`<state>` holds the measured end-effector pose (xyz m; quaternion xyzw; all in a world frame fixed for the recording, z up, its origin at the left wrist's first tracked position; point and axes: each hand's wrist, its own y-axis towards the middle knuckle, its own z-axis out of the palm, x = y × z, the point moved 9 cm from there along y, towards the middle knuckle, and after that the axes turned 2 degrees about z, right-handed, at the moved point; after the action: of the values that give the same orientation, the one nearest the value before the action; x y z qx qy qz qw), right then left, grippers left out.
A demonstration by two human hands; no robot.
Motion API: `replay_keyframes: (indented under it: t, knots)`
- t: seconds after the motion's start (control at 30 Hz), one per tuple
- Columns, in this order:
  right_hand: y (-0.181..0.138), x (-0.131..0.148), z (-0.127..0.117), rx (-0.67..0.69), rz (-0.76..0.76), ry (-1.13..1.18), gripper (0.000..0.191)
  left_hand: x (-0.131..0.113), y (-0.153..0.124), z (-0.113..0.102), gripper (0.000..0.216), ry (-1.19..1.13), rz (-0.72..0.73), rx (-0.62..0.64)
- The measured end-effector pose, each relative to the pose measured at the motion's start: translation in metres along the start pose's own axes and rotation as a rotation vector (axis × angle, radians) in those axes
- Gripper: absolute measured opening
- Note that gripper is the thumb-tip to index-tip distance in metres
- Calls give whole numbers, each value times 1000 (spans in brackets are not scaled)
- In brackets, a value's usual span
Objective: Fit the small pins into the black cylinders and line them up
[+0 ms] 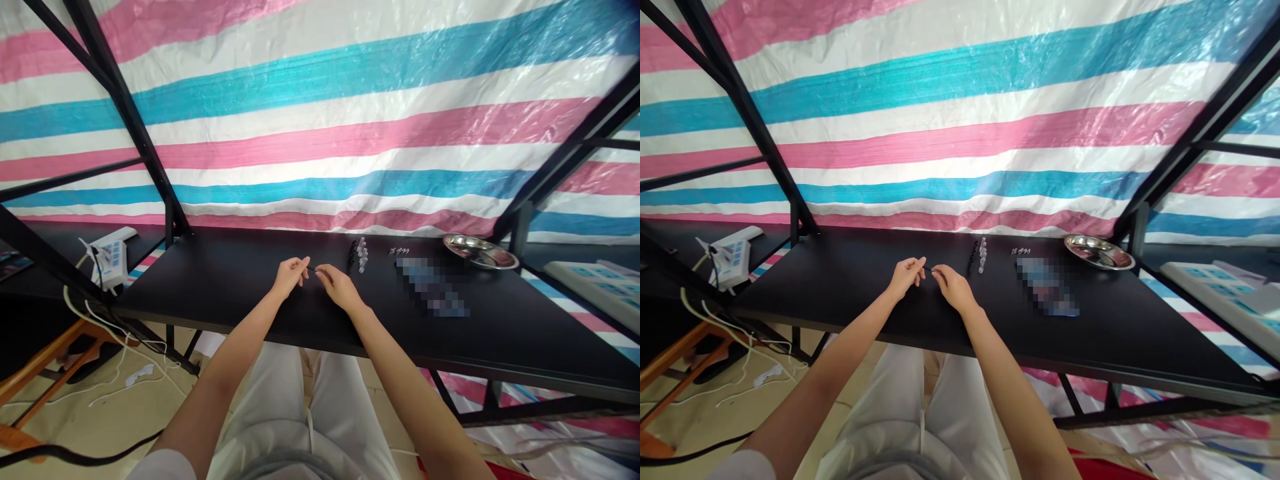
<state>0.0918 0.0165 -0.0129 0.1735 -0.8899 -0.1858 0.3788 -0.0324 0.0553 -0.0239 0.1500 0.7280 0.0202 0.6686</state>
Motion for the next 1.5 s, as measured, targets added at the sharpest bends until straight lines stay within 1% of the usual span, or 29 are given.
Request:
replay_keyframes:
  t: [0.07, 0.2, 0.27, 0.33, 0.4, 0.47, 0.53, 0.6, 0.63, 0.7, 0.77, 0.83, 0.93, 1.07, 1.2, 1.33, 1.5]
  knots:
    - [0, -1, 2, 3, -27, -12, 27, 0, 0, 2, 41, 8, 16, 14]
    - [1, -6, 4, 15, -24, -55, 24, 3, -1, 10, 38, 5, 22, 85]
    - [2, -7, 3, 18, -28, -61, 23, 5, 1, 10, 37, -2, 19, 85]
    - [2, -11, 1, 15, -19, -81, 22, 7, 3, 3, 36, -13, 10, 17]
    - [1, -20, -6, -11, 31, -112, 21, 9, 4, -11, 35, -14, 6, -99]
    - [-2, -34, -18, -61, 115, -130, 20, 9, 5, -22, 32, 27, 17, -198]
    - [-7, -51, -31, -102, 225, -138, 19, 7, 5, -23, 28, 138, 42, -221]
    - [-15, -69, -45, -153, 365, -183, 17, 3, 7, -7, 21, 307, 87, -145]
    - [-19, -77, -52, -189, 444, -225, 18, 0, 8, 5, 18, 400, 115, -84]
    - [-29, -90, -65, -264, 573, -312, 21, -4, 9, 37, 15, 547, 173, 70]
    - [-34, -96, -73, -315, 637, -379, 24, -8, 12, 63, 17, 615, 187, 143]
    - [-36, -98, -75, -330, 657, -422, 24, -11, 16, 82, 18, 653, 181, 148]
    - [-38, -101, -73, -293, 709, -450, 21, -10, 22, 100, 15, 700, 157, 131]
    - [-39, -102, -69, -216, 782, -444, 22, 1, 26, 109, 16, 785, 117, 96]
    - [-38, -101, -68, -209, 765, -433, 22, 7, 25, 113, 15, 845, 142, 82]
    - [-38, -102, -67, -190, 766, -416, 22, 10, 25, 111, 16, 883, 126, 64]
    - [-39, -99, -67, -155, 815, -411, 25, 11, 21, 105, 25, 869, 83, 85]
